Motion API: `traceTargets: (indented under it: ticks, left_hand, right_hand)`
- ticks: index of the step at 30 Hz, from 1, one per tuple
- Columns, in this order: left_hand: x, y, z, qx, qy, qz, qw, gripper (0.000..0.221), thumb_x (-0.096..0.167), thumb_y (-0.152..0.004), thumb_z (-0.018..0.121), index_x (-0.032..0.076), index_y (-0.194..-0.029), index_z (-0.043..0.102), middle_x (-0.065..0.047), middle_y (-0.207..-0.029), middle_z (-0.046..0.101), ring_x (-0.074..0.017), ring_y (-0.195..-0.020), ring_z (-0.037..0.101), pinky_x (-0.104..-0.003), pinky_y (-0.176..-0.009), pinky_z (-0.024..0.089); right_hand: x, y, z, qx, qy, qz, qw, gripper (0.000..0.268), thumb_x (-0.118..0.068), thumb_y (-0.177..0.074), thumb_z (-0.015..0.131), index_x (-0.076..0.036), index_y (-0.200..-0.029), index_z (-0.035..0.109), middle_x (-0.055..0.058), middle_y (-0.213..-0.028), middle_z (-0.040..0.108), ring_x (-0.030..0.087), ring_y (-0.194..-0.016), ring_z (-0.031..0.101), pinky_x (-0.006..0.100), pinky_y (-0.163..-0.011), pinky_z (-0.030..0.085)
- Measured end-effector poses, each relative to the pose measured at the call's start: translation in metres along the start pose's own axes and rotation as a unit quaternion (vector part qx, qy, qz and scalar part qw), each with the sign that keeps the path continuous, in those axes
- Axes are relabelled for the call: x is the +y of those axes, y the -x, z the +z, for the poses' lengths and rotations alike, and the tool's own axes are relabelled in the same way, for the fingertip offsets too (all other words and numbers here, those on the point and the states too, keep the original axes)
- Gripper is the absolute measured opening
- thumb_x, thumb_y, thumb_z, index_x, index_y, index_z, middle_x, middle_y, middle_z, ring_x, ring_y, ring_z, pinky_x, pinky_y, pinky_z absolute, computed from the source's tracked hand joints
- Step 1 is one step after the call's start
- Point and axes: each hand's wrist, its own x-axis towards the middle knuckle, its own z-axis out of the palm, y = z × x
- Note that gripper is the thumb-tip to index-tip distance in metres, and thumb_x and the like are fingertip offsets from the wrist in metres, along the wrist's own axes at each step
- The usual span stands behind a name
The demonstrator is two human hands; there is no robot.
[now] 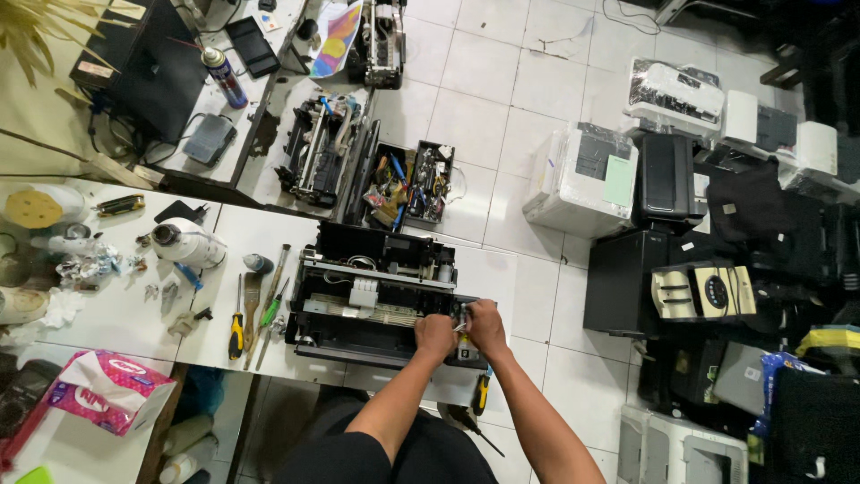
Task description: The person works on a disassembled printer placed on a white table, using a screwdriver to manipulate internal components and wires. They then remove a black plastic part from the printer and wipe it with a white tissue.
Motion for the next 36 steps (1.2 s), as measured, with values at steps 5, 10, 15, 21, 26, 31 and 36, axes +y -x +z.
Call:
traceTargets:
  ticks: [5, 10, 15, 21, 26, 31, 36]
  left_hand:
    - [-0.002, -0.005, 0.011, 0.005, -0.016, -0.004, 1.000, 0.028, 0.040, -0.086, 0.072, 0.018, -0.097, 0.086, -0.009, -0.091, 0.082, -0.0322, -0.102, 0.080, -0.047, -0.091, 0.062]
    - [0.001, -0.007, 0.010, -0.003, -0.025, -0.007, 1.000, 0.030, 0.042, -0.087, 0.070, 0.019, -0.099, 0.086, -0.007, -0.094, 0.083, -0.0298, -0.105, 0.079, -0.046, -0.093, 0.062]
    - [-0.001, -0.007, 0.019, 0.009, -0.017, -0.003, 1.000, 0.027, 0.038, -0.085, 0.072, 0.016, -0.095, 0.086, -0.012, -0.088, 0.082, -0.0357, -0.099, 0.079, -0.050, -0.089, 0.064]
    - [-0.001, -0.011, 0.014, -0.005, -0.025, -0.012, 1.000, 0.030, 0.041, -0.085, 0.071, 0.017, -0.096, 0.086, -0.009, -0.092, 0.082, -0.0314, -0.102, 0.080, -0.048, -0.091, 0.063]
    - [0.001, -0.009, 0.011, -0.005, -0.008, -0.011, 1.000, 0.030, 0.038, -0.085, 0.072, 0.015, -0.097, 0.086, -0.012, -0.092, 0.082, -0.0365, -0.103, 0.079, -0.051, -0.093, 0.062]
    - [0.004, -0.005, 0.003, -0.010, -0.015, -0.012, 1.000, 0.031, 0.039, -0.087, 0.074, 0.013, -0.100, 0.085, -0.012, -0.092, 0.082, -0.0366, -0.102, 0.078, -0.050, -0.094, 0.062]
    - [0.001, -0.009, 0.006, -0.021, -0.009, -0.012, 1.000, 0.030, 0.038, -0.086, 0.076, 0.011, -0.096, 0.085, -0.014, -0.090, 0.082, -0.0371, -0.100, 0.079, -0.049, -0.093, 0.061]
  right_hand:
    - [0.035, -0.009, 0.006, 0.013, 0.020, 0.018, 1.000, 0.017, -0.023, -0.094, 0.071, -0.014, -0.107, 0.079, 0.008, -0.101, 0.072, 0.029, -0.104, 0.071, 0.035, -0.088, 0.061]
    - [0.017, -0.009, -0.002, 0.005, 0.044, 0.003, 0.999, 0.016, -0.018, -0.090, 0.072, -0.009, -0.103, 0.077, 0.011, -0.099, 0.071, 0.031, -0.103, 0.069, 0.036, -0.087, 0.061]
    - [0.000, -0.005, 0.001, -0.013, -0.001, -0.008, 1.000, 0.018, -0.016, -0.098, 0.063, -0.006, -0.105, 0.077, 0.013, -0.099, 0.069, 0.032, -0.099, 0.067, 0.038, -0.085, 0.061]
    - [0.038, -0.016, 0.010, -0.014, 0.044, -0.026, 0.999, 0.020, -0.020, -0.092, 0.068, -0.006, -0.105, 0.074, 0.016, -0.102, 0.069, 0.034, -0.105, 0.067, 0.042, -0.090, 0.061]
    - [0.005, 0.002, 0.006, -0.017, 0.030, -0.049, 0.998, 0.018, -0.017, -0.088, 0.071, -0.006, -0.102, 0.072, 0.015, -0.098, 0.065, 0.036, -0.099, 0.066, 0.043, -0.086, 0.060]
    - [0.029, 0.000, 0.011, -0.032, 0.041, -0.037, 0.998, 0.015, -0.020, -0.093, 0.067, -0.011, -0.102, 0.075, 0.009, -0.101, 0.067, 0.031, -0.103, 0.069, 0.039, -0.088, 0.061]
    - [0.020, 0.026, 0.021, -0.002, 0.055, -0.077, 0.996, 0.009, -0.013, -0.087, 0.069, -0.010, -0.095, 0.068, 0.010, -0.096, 0.063, 0.034, -0.094, 0.064, 0.043, -0.081, 0.058]
